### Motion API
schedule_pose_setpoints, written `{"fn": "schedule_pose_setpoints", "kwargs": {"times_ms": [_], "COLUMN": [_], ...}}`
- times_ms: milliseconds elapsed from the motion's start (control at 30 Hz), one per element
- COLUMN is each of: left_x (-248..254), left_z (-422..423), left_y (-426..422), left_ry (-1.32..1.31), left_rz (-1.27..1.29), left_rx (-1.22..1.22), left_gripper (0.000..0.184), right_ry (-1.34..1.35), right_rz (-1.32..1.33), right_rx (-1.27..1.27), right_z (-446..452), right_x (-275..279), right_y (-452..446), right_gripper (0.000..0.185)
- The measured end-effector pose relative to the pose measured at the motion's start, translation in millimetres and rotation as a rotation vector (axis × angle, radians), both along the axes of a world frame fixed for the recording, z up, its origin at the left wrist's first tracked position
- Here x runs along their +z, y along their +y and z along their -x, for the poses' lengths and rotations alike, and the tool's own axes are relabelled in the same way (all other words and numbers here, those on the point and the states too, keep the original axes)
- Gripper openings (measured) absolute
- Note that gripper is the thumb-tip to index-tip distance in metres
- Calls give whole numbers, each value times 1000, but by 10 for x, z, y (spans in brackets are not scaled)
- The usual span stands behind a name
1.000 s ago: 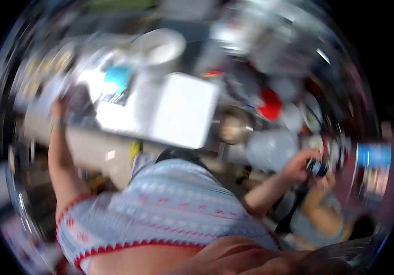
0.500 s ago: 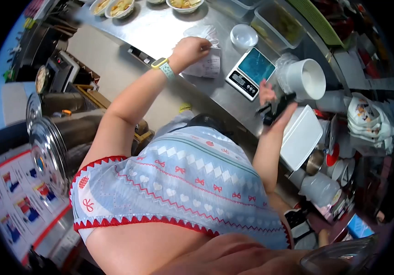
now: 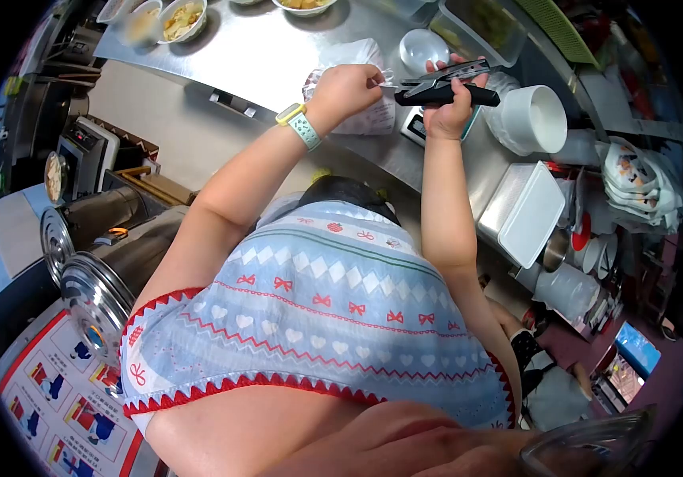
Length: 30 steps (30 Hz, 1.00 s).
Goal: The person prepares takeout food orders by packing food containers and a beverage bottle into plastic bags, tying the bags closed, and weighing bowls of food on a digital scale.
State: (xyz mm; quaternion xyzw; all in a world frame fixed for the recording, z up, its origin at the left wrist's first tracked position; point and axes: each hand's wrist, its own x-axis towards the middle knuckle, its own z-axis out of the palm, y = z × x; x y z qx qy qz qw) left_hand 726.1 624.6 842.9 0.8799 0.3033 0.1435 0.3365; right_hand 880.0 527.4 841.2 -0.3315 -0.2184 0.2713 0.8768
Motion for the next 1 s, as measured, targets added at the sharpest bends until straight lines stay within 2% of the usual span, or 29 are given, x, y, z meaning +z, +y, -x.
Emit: {"fn": "schedule_pose_setpoints", "kwargs": {"times_ms": [100, 267, 400, 500, 633, 700, 900, 967, 1000], "left_x": [-24, -3, 27, 15, 46, 7, -16, -26, 18], "left_z": [-3, 15, 26, 26, 14, 9, 8, 14, 17], "left_y": [22, 66, 75, 61, 59, 50, 91, 89, 70], "left_ry": [1, -49, -21, -31, 5, -5, -42, -76, -64], "left_rz": [36, 94, 137, 186, 179, 188, 208, 231, 236], "left_rx": [-3, 0, 23, 49, 64, 60, 38, 46, 52], "left_gripper": [25, 25, 24, 24, 23, 22, 21, 21, 21], "right_ry": [103, 63, 63, 28, 73, -111, 93, 136, 136], "right_rz": [-6, 48, 52, 110, 88, 13, -29, 32, 34], "right_rx": [-10, -7, 48, 25, -109, -250, -157, -157, -154], "right_z": [90, 127, 117, 176, 229, 290, 298, 298, 293], "right_x": [-55, -18, -106, -130, -172, -190, -154, -165, -170], "right_y": [10, 124, 164, 131, 110, 55, 161, 151, 159], "right_gripper": [68, 54, 52, 59, 60, 64, 64, 52, 52]}}
